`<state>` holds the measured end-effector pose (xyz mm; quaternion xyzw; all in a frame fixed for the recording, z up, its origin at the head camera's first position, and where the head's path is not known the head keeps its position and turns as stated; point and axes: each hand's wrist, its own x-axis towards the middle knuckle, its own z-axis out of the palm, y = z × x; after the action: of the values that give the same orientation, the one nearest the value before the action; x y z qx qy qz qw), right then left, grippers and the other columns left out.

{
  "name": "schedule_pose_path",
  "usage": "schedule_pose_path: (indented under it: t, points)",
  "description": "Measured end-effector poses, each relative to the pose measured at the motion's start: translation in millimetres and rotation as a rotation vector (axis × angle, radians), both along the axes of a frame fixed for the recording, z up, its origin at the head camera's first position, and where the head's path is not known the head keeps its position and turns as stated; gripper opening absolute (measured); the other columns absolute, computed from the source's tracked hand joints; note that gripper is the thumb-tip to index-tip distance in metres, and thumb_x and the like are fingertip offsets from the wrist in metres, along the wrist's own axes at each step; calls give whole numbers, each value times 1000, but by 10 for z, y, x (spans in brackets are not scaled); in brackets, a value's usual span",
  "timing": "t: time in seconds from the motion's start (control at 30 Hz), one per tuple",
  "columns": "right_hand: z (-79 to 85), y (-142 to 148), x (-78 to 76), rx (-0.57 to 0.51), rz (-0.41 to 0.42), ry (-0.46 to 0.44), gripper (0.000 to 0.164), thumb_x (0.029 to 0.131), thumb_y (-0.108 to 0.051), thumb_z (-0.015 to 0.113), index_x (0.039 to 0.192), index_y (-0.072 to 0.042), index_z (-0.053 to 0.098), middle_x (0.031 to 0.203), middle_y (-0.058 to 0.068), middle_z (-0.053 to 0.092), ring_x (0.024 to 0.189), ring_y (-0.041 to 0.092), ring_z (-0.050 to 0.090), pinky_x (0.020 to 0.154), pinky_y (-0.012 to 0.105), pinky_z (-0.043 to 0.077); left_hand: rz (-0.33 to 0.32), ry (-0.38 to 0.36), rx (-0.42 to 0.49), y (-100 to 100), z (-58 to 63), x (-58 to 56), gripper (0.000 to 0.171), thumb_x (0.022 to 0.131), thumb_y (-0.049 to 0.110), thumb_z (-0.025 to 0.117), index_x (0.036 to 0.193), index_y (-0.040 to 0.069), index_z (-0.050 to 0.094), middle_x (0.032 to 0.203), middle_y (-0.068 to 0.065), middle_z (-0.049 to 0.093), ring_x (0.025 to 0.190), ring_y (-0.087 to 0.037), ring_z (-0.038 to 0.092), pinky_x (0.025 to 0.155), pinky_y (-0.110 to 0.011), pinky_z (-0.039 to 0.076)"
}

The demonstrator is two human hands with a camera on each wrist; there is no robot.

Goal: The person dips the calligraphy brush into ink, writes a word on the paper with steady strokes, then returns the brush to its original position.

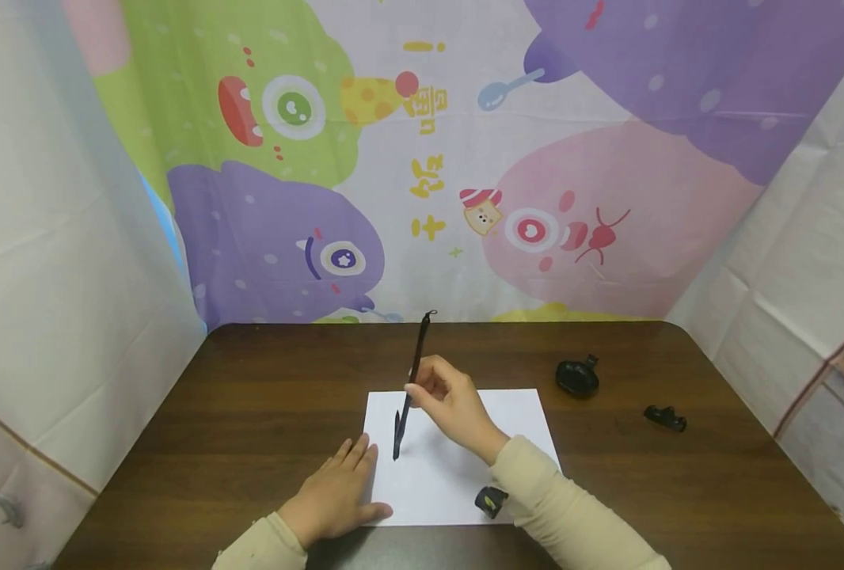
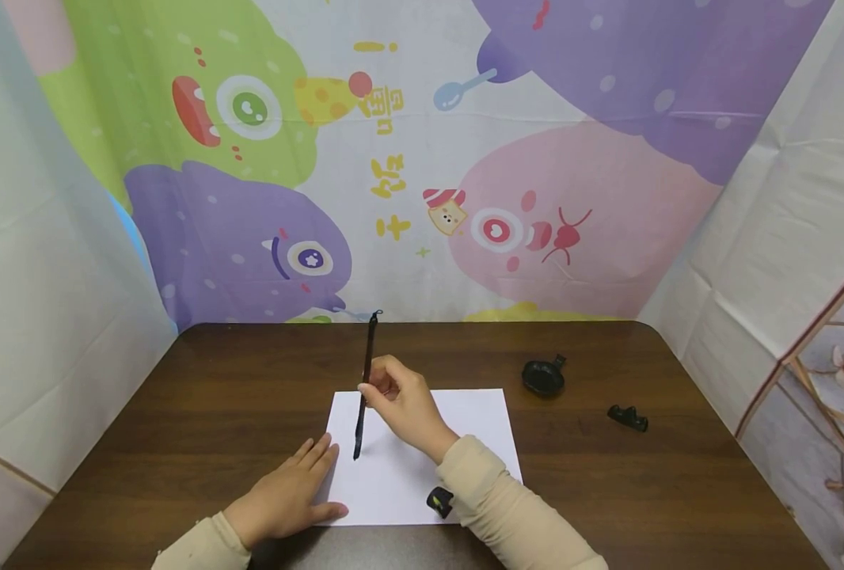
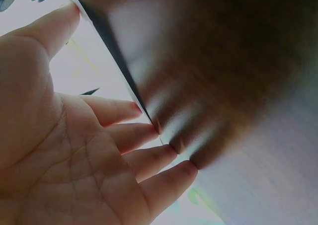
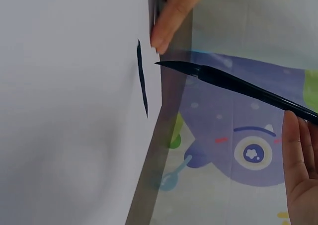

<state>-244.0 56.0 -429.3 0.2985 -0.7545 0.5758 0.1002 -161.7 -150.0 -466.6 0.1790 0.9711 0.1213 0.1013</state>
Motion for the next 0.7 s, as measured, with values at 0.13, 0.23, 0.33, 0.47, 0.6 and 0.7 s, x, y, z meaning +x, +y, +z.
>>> schedule_pose_path:
  t: [0.13,0.23,0.33,0.47,0.6,0.7]
  points:
    - [43,11,-53,2,-35,6,13,91,-8,68,101,-5,59,84,12,68,72,22,70,64,23,57,-1,0,3,-3,-7,-3,92,82,56,70,145,-5,41,156,-25,33,142,-48,31,112,-60,34]
    - [55,13,-98,-19,-41,-6,15,92,-7,66,104,-1,59,87,16,67,75,27,69,67,23,58,2,-2,4,-3,-11,-6,92,82,56,70,145,-4,41,156,-25,33,143,-48,31,112,-60,34]
    - [45,11,-145,-34,-66,-4,16,92,-6,66,104,2,59,88,18,65,76,25,66,68,23,58,2,0,3,-4,-12,-6,92,82,56,70,145,-4,41,156,-24,33,143,-48,31,112,-59,34]
    - [8,3,-193,-68,-86,1,14,92,-7,66,99,1,57,86,17,64,76,24,64,68,26,58,-1,4,5,-7,-11,-1,92,82,56,70,145,-4,41,156,-25,33,142,-48,32,113,-59,34]
    - [-43,-8,-221,-103,-83,21,13,92,-7,66,96,0,56,83,16,63,74,28,66,68,28,60,-2,0,6,-8,-8,3,92,82,56,70,145,-4,41,156,-25,33,142,-48,31,113,-59,33]
    - [-84,-20,-235,-102,-97,59,12,92,-6,67,95,-1,56,81,13,63,71,22,65,65,25,59,-1,-4,9,-7,-3,6,92,82,56,70,145,-4,41,156,-25,32,143,-48,31,113,-59,33]
